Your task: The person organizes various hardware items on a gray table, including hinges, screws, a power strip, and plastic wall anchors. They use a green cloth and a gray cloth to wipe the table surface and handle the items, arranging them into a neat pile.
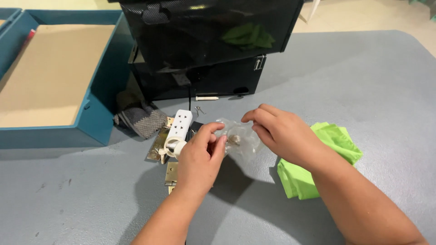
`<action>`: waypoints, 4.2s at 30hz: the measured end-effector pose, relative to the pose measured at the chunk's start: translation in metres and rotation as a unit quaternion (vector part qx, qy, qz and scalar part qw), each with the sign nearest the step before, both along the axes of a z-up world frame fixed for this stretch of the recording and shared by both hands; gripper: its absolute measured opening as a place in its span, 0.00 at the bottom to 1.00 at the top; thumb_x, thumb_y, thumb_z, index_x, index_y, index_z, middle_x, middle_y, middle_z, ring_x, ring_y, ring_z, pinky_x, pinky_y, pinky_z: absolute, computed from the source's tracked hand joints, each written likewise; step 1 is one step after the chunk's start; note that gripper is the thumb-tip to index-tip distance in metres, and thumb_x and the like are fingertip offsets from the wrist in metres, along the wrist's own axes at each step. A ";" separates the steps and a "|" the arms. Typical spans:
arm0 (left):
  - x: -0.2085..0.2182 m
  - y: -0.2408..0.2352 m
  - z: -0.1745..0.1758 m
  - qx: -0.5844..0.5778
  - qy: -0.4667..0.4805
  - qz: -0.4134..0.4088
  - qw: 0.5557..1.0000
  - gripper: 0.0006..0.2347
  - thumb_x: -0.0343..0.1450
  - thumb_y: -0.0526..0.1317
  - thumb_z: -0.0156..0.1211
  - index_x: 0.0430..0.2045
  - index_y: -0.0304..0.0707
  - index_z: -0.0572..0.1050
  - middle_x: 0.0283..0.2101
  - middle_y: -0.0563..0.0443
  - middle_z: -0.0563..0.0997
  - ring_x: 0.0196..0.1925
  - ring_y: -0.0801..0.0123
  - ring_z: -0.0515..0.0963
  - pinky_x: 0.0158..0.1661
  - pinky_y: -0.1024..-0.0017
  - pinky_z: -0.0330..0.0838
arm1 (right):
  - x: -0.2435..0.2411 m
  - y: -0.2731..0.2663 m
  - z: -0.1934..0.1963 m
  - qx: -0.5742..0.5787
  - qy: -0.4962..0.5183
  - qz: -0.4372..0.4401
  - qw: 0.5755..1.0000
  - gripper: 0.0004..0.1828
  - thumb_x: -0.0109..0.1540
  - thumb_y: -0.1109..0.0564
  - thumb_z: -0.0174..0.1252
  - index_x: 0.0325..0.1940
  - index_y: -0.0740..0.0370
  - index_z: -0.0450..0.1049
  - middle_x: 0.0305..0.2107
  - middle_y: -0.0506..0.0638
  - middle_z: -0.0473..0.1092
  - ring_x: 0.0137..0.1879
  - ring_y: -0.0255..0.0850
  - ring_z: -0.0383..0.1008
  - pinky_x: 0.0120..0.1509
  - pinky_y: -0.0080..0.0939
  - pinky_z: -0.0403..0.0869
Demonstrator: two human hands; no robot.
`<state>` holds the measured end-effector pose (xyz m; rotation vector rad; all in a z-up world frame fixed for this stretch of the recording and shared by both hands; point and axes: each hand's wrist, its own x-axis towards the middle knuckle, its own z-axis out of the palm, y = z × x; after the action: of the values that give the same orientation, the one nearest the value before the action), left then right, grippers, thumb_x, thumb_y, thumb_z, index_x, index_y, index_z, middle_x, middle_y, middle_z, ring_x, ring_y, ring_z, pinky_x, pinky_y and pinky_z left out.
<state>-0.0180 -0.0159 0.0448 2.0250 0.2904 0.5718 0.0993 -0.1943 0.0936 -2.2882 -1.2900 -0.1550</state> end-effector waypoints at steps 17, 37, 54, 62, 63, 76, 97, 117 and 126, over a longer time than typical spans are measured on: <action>0.000 -0.040 -0.026 0.190 -0.041 -0.262 0.945 0.14 0.71 0.43 0.64 0.48 0.40 0.75 0.38 0.48 0.81 0.37 0.54 0.83 0.38 0.59 0.76 | 0.007 -0.063 0.029 -0.175 -0.021 -0.057 0.983 0.14 0.59 0.55 0.59 0.48 0.52 0.79 0.40 0.49 0.76 0.46 0.53 0.76 0.47 0.53 0.74; 0.024 0.061 -0.054 0.265 0.127 0.011 0.956 0.22 0.64 0.44 0.69 0.53 0.41 0.73 0.50 0.41 0.79 0.55 0.47 0.78 0.54 0.49 0.72 | -0.005 0.045 0.017 -0.199 -0.016 0.043 0.979 0.15 0.61 0.50 0.60 0.51 0.50 0.78 0.43 0.48 0.74 0.49 0.51 0.76 0.52 0.53 0.74; 0.010 0.014 -0.015 0.303 -0.060 -0.061 0.949 0.23 0.64 0.39 0.69 0.54 0.43 0.72 0.57 0.52 0.78 0.62 0.60 0.75 0.68 0.41 0.48 | -0.017 -0.023 -0.007 0.075 0.075 0.033 0.994 0.32 0.57 0.56 0.68 0.66 0.54 0.69 0.55 0.50 0.69 0.56 0.48 0.74 0.57 0.47 0.74; 0.013 0.015 -0.010 0.241 -0.033 -0.060 0.968 0.29 0.62 0.40 0.72 0.59 0.42 0.69 0.61 0.48 0.72 0.62 0.54 0.72 0.62 0.50 0.60 | -0.003 -0.028 -0.022 0.075 0.164 0.026 0.983 0.30 0.56 0.56 0.70 0.61 0.54 0.72 0.51 0.47 0.74 0.50 0.41 0.76 0.53 0.41 0.76; 0.013 0.017 -0.007 0.173 0.013 -0.033 0.984 0.32 0.61 0.41 0.74 0.60 0.42 0.67 0.62 0.45 0.69 0.61 0.49 0.70 0.57 0.55 0.65 | -0.002 -0.028 -0.023 0.087 0.161 0.024 0.983 0.30 0.55 0.56 0.70 0.62 0.54 0.71 0.51 0.47 0.74 0.49 0.41 0.76 0.52 0.42 0.76; 0.011 0.028 -0.012 -0.020 -0.084 -0.109 0.990 0.30 0.66 0.34 0.70 0.65 0.43 0.66 0.60 0.50 0.73 0.52 0.69 0.81 0.52 0.72 0.78 | -0.013 -0.012 -0.026 0.063 0.124 0.003 0.990 0.31 0.55 0.54 0.71 0.61 0.54 0.71 0.51 0.50 0.71 0.54 0.45 0.75 0.52 0.44 0.76; 0.000 0.133 -0.065 0.322 0.371 0.152 0.858 0.25 0.67 0.57 0.67 0.49 0.36 0.75 0.51 0.39 0.80 0.51 0.49 0.81 0.46 0.55 0.77 | -0.024 -0.006 -0.037 0.051 0.076 -0.088 0.992 0.29 0.54 0.53 0.71 0.58 0.56 0.72 0.42 0.50 0.66 0.45 0.44 0.74 0.49 0.46 0.74; 0.020 0.101 -0.056 -0.170 -0.024 -0.061 0.983 0.08 0.71 0.34 0.63 0.41 0.33 0.75 0.34 0.56 0.79 0.35 0.80 0.75 0.35 0.80 0.71 | -0.003 -0.018 -0.037 0.127 0.162 -0.092 0.974 0.30 0.56 0.52 0.70 0.59 0.62 0.72 0.43 0.50 0.66 0.45 0.40 0.72 0.54 0.41 0.74; 0.026 0.020 -0.056 -0.346 -0.001 -0.166 0.923 0.08 0.73 0.36 0.62 0.40 0.32 0.71 0.34 0.52 0.79 0.32 0.77 0.77 0.34 0.78 0.75 | -0.007 -0.011 -0.043 0.138 0.197 -0.139 0.961 0.31 0.54 0.49 0.72 0.57 0.63 0.72 0.40 0.50 0.67 0.37 0.38 0.72 0.44 0.38 0.75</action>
<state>0.0084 0.0040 -0.0111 1.3407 0.1130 0.2075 0.0920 -0.2054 0.0508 -2.1081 -0.6969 0.0252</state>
